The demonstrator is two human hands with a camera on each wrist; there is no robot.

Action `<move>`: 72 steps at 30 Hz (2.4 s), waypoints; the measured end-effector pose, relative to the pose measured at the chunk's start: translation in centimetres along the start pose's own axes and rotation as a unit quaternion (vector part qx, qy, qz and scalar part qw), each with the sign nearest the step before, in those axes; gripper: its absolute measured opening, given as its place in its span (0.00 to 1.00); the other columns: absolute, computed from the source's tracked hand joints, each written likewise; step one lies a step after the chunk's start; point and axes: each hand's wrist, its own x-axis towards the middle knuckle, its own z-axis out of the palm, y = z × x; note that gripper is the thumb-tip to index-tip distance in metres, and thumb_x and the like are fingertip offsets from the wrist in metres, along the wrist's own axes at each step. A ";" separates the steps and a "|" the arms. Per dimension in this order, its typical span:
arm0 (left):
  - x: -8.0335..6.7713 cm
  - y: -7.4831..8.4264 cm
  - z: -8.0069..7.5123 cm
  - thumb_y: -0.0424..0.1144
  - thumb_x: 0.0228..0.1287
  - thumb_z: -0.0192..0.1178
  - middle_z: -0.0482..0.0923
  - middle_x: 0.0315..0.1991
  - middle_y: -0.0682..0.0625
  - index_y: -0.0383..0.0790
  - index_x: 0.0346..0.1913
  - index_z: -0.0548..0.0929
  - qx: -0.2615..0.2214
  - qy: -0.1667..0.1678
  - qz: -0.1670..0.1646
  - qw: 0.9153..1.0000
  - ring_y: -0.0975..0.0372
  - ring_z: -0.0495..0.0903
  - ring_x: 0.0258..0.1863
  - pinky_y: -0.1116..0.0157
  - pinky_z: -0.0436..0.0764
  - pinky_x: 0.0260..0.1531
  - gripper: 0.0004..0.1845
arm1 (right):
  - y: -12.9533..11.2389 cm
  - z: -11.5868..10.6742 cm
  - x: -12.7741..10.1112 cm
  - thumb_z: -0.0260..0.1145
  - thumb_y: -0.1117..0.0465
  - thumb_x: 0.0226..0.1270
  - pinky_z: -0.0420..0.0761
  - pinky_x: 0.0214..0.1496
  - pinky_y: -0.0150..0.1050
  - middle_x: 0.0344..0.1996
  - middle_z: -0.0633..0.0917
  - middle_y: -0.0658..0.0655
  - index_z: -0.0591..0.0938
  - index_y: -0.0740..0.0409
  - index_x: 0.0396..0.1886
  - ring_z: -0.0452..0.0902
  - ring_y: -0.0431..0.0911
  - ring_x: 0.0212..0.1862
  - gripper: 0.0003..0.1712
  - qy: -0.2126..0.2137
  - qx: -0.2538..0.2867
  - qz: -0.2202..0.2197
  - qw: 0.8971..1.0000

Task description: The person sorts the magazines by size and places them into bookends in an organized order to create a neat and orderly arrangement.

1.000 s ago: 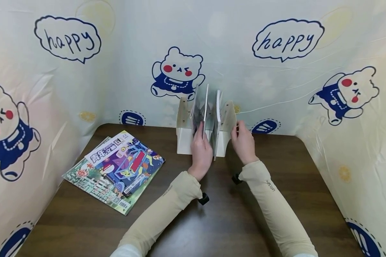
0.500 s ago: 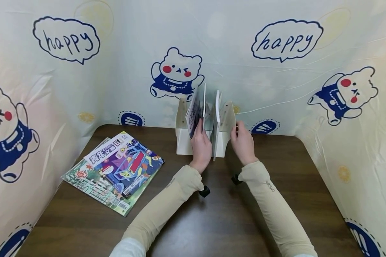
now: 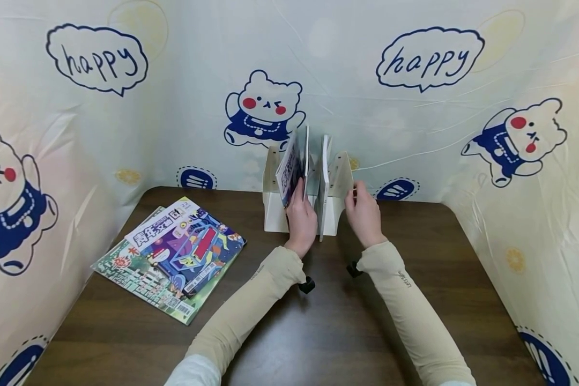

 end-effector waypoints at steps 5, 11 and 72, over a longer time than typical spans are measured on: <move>-0.1 -0.2 0.0 0.25 0.81 0.45 0.67 0.75 0.33 0.27 0.77 0.65 0.002 0.001 0.002 1.000 0.48 0.68 0.75 0.52 0.70 0.72 0.25 | 0.0 0.1 0.0 0.55 0.63 0.82 0.87 0.40 0.59 0.48 0.86 0.72 0.75 0.67 0.57 0.87 0.63 0.44 0.13 -0.004 0.002 0.000 1.000; -0.2 0.1 -0.2 0.26 0.81 0.47 0.65 0.76 0.34 0.27 0.77 0.64 0.009 -0.009 0.015 1.000 0.49 0.66 0.76 0.53 0.68 0.73 0.26 | -0.2 -0.2 -0.1 0.54 0.61 0.82 0.86 0.38 0.59 0.46 0.87 0.71 0.75 0.66 0.56 0.87 0.63 0.42 0.14 -0.001 -0.001 0.001 1.000; -3.9 -0.1 -10.7 0.25 0.74 0.57 0.78 0.54 0.41 0.34 0.58 0.78 -0.033 -0.003 0.019 0.999 0.53 0.78 0.52 0.59 0.81 0.47 0.13 | 0.2 -0.2 0.0 0.54 0.61 0.82 0.86 0.39 0.59 0.46 0.86 0.70 0.75 0.65 0.55 0.86 0.62 0.43 0.12 -0.003 0.006 0.004 1.000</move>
